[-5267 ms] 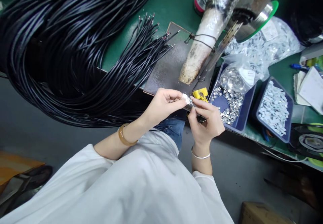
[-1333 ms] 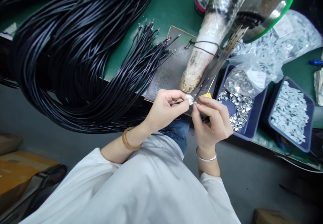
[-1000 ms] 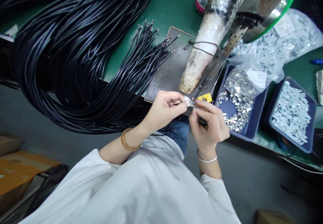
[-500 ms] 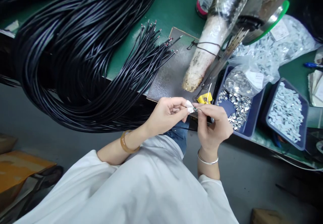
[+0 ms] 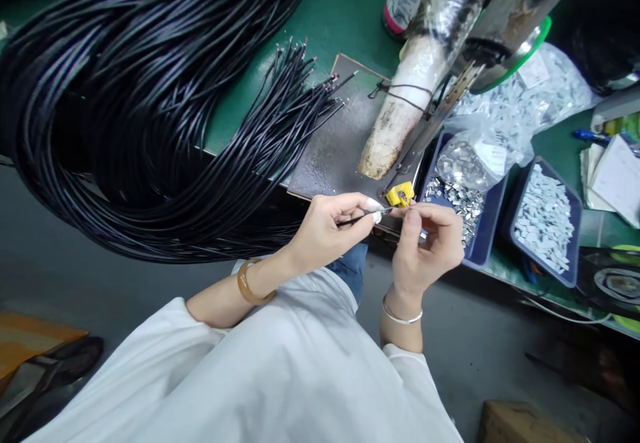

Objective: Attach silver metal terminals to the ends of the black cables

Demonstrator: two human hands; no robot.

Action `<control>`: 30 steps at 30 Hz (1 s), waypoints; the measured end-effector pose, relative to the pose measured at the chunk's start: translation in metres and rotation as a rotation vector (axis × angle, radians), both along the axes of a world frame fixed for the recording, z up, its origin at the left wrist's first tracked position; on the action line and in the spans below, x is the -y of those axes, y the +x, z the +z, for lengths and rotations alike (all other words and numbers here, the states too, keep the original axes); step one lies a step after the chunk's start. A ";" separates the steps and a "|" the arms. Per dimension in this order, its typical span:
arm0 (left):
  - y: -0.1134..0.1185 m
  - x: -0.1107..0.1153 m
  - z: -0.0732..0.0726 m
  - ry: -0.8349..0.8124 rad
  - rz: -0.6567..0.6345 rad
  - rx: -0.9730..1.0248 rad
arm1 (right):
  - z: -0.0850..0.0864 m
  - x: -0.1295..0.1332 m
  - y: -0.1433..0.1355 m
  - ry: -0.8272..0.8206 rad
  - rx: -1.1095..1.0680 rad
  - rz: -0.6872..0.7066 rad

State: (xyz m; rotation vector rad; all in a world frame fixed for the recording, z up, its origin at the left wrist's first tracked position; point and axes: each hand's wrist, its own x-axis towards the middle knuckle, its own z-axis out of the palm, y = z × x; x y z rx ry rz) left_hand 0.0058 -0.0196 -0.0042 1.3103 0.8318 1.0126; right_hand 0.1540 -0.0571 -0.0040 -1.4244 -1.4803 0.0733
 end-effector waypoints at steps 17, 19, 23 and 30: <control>0.008 -0.006 -0.003 -0.064 0.126 0.034 | -0.007 0.000 0.004 0.329 -0.138 -0.100; 0.010 -0.007 -0.002 -0.075 0.145 0.061 | -0.007 -0.001 0.002 0.340 -0.210 -0.077; 0.013 -0.010 0.000 -0.084 0.151 0.084 | -0.009 -0.002 -0.003 0.218 -0.075 -0.047; 0.017 -0.012 0.000 -0.093 0.181 0.064 | -0.013 -0.007 -0.006 0.143 0.086 0.019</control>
